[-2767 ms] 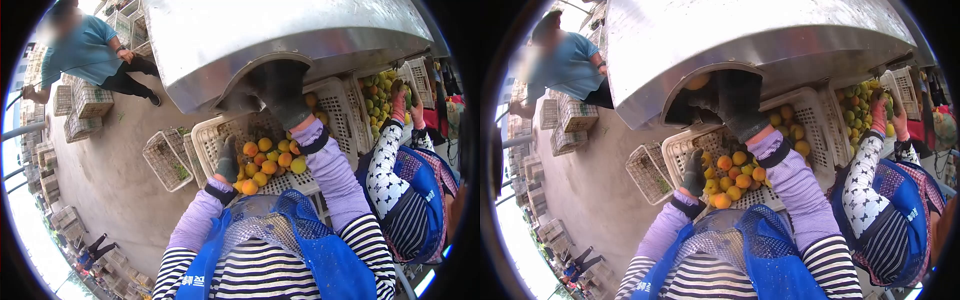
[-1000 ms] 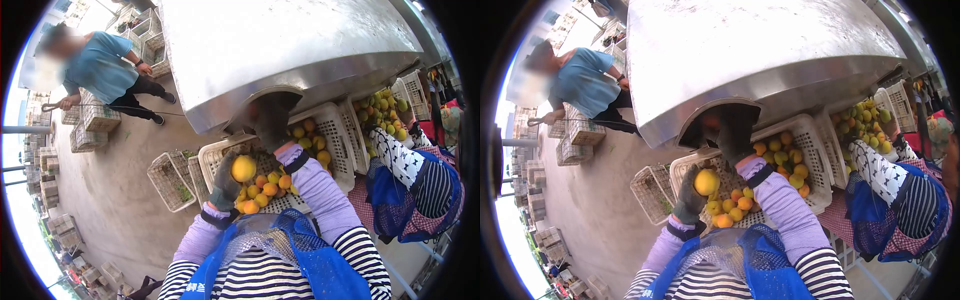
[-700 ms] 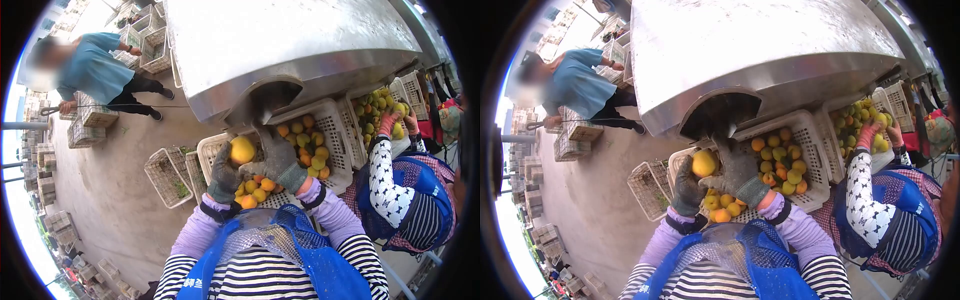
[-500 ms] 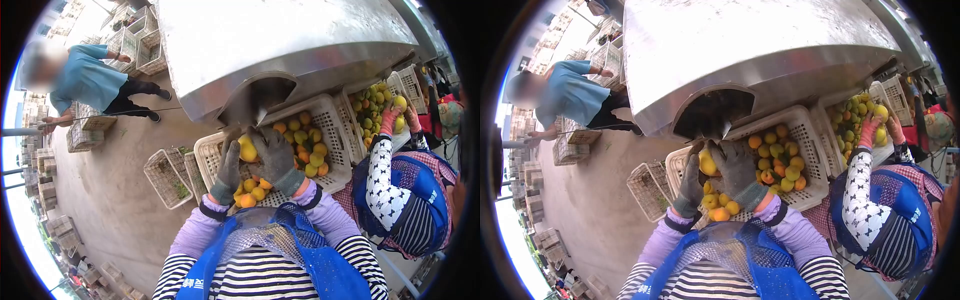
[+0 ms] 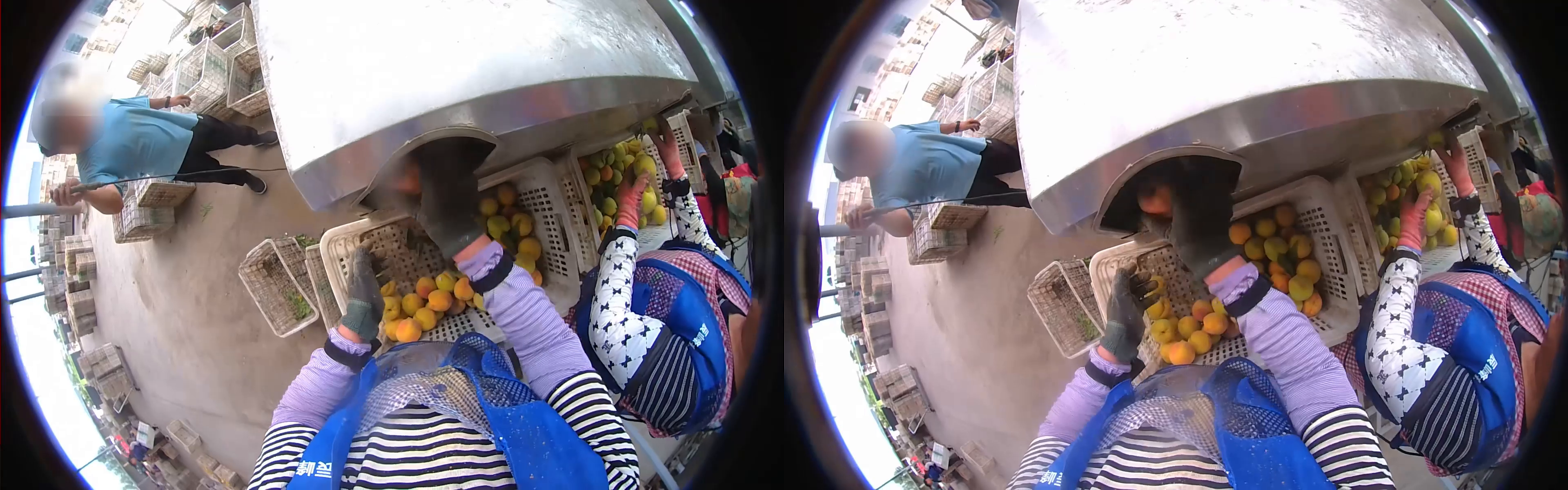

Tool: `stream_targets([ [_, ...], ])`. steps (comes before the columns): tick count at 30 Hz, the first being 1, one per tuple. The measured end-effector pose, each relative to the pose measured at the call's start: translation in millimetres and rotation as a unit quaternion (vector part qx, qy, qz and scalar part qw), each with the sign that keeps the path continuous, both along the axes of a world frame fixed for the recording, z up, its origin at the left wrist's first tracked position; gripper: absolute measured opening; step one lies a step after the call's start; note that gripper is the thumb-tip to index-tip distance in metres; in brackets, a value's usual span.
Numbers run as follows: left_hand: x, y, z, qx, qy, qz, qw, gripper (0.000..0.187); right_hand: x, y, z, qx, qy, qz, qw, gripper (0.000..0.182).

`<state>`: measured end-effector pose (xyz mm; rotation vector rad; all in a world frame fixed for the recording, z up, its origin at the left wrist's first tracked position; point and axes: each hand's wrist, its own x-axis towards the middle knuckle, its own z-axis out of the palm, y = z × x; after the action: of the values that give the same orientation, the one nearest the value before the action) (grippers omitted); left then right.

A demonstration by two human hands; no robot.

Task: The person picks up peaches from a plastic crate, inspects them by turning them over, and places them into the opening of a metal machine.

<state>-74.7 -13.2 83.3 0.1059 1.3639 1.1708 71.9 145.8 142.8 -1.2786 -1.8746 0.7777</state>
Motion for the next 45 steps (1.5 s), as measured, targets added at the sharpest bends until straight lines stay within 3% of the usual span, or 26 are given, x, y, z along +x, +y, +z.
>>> stream_targets([
  [1, -1, -9, -11, -0.015, 0.037, -0.011, 0.999, 0.056, -4, 11, 10, 0.019, 0.069, 0.023, 0.997, 0.046],
  [3, -3, -21, -38, -0.046, 0.107, -0.037, 0.993, 0.058, -9, 19, 22, 0.104, -0.138, -0.008, 0.985, 0.047],
  [6, -4, -25, -164, -0.132, 0.414, -0.154, 0.887, 0.056, 14, -1, 29, 0.218, 0.049, -0.066, 0.973, 0.040],
  [7, 3, -10, -160, -0.190, 0.443, -0.253, 0.839, 0.059, 28, -18, 36, 0.123, 0.085, -0.045, 0.988, 0.032],
  [9, 21, 28, -136, -0.293, 0.480, -0.434, 0.704, 0.064, 67, -43, -26, 0.071, -0.071, -0.054, 0.993, 0.025],
  [11, 29, 11, -184, -0.301, 0.581, -0.454, 0.604, 0.069, 100, -63, -103, -0.137, -0.038, -0.077, 0.987, 0.025],
  [13, 25, 2, -225, -0.326, 0.583, -0.463, 0.583, 0.078, 126, -66, -140, -0.073, -0.150, -0.078, 0.983, 0.025],
  [14, 23, -4, -233, -0.339, 0.559, -0.449, 0.609, 0.081, 133, -63, -156, -0.041, -0.203, -0.076, 0.975, 0.025],
  [16, 26, -18, -243, -0.354, 0.534, -0.404, 0.653, 0.083, 124, -46, -184, -0.109, -0.312, -0.062, 0.942, 0.026],
  [18, 66, 5, -172, -0.405, 0.500, -0.351, 0.680, 0.085, 117, -28, -222, -0.171, -0.388, -0.050, 0.904, 0.029],
  [20, 68, 16, -157, -0.332, 0.472, -0.380, 0.723, 0.086, 112, -20, -255, -0.228, -0.397, -0.037, 0.888, 0.034],
  [24, 53, 12, -209, -0.322, 0.491, -0.393, 0.707, 0.078, 115, -20, -276, -0.315, -0.290, -0.032, 0.903, 0.045],
  [26, 29, -5, -250, -0.136, 0.259, -0.297, 0.909, 0.066, 116, -30, -259, -0.362, -0.125, -0.035, 0.923, 0.050],
  [28, 15, -19, -239, 0.053, 0.208, -0.307, 0.927, 0.055, 113, -42, -221, -0.414, 0.059, -0.023, 0.908, 0.056],
  [29, 13, -9, -205, 0.141, 0.284, -0.377, 0.870, 0.050, 112, -50, -193, -0.428, 0.143, -0.012, 0.892, 0.059],
  [30, 21, 4, -156, 0.093, 0.076, -0.306, 0.944, 0.047, 109, -58, -162, -0.433, 0.211, -0.001, 0.876, 0.062],
  [31, 30, 18, -106, 0.019, -0.116, -0.196, 0.974, 0.044, 106, -67, -131, -0.428, 0.261, 0.013, 0.865, 0.064],
  [33, 52, 29, -13, 0.049, -0.195, -0.181, 0.963, 0.047, 100, -87, -75, -0.407, 0.325, 0.038, 0.853, 0.066],
  [37, 47, 6, 29, 0.037, -0.267, -0.152, 0.951, 0.054, 101, -113, -40, -0.360, 0.174, 0.073, 0.914, 0.062],
  [40, 40, -9, 39, 0.074, -0.260, -0.154, 0.950, 0.057, 101, -123, -25, -0.317, 0.283, 0.014, 0.905, 0.065],
  [45, 34, -20, 62, 0.125, -0.204, -0.142, 0.961, 0.057, 97, -145, 8, -0.236, 0.147, 0.068, 0.958, 0.074],
])
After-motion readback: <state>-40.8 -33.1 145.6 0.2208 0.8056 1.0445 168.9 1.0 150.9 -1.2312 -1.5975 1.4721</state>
